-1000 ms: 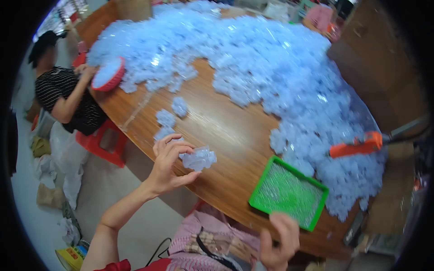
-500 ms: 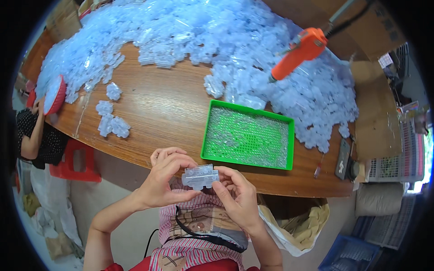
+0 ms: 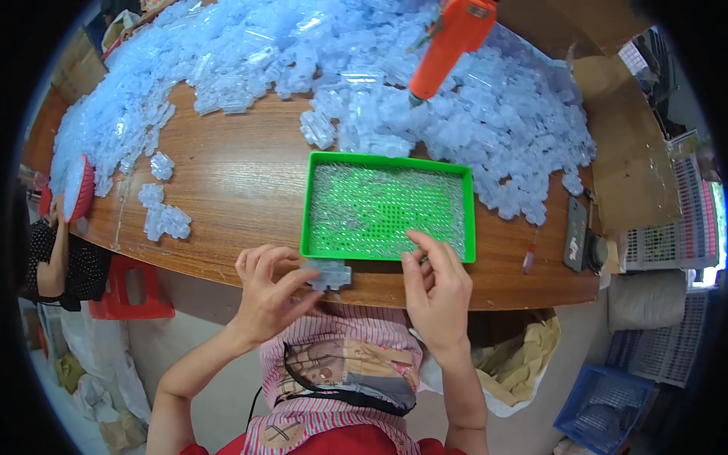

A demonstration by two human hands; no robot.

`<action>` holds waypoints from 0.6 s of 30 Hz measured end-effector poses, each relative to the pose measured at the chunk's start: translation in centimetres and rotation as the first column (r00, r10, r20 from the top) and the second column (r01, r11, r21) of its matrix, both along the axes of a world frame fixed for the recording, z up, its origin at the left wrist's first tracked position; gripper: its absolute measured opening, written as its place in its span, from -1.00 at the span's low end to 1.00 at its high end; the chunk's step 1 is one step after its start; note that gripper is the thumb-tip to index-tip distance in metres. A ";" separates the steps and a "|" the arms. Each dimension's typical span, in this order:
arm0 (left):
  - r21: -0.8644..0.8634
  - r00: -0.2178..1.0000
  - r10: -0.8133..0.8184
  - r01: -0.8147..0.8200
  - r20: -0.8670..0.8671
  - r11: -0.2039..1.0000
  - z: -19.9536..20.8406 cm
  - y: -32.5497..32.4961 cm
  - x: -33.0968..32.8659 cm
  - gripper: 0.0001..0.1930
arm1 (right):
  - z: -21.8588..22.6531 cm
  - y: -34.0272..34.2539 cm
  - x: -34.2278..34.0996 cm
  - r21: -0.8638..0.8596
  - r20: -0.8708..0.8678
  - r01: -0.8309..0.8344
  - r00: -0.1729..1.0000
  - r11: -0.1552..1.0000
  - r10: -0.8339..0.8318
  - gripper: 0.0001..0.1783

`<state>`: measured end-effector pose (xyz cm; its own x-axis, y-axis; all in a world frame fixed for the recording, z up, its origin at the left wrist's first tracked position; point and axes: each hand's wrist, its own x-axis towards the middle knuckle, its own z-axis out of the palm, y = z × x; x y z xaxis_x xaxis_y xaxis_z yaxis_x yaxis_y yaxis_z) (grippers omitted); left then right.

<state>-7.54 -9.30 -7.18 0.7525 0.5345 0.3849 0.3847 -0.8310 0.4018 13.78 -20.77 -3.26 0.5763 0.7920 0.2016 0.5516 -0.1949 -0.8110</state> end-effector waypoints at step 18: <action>-0.071 0.744 0.623 -0.654 -0.242 0.754 2.1 11.5 -13.5 -0.10 | -0.2 1.8 -3.0 0.138 0.303 -0.313 0.917 0.940 0.261 -0.89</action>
<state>-21.08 2.25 -5.09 0.2638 0.9524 0.1528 0.8849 -0.3020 0.3545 10.77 -18.96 -3.41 0.2301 0.8499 0.4740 0.7683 0.1403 -0.6245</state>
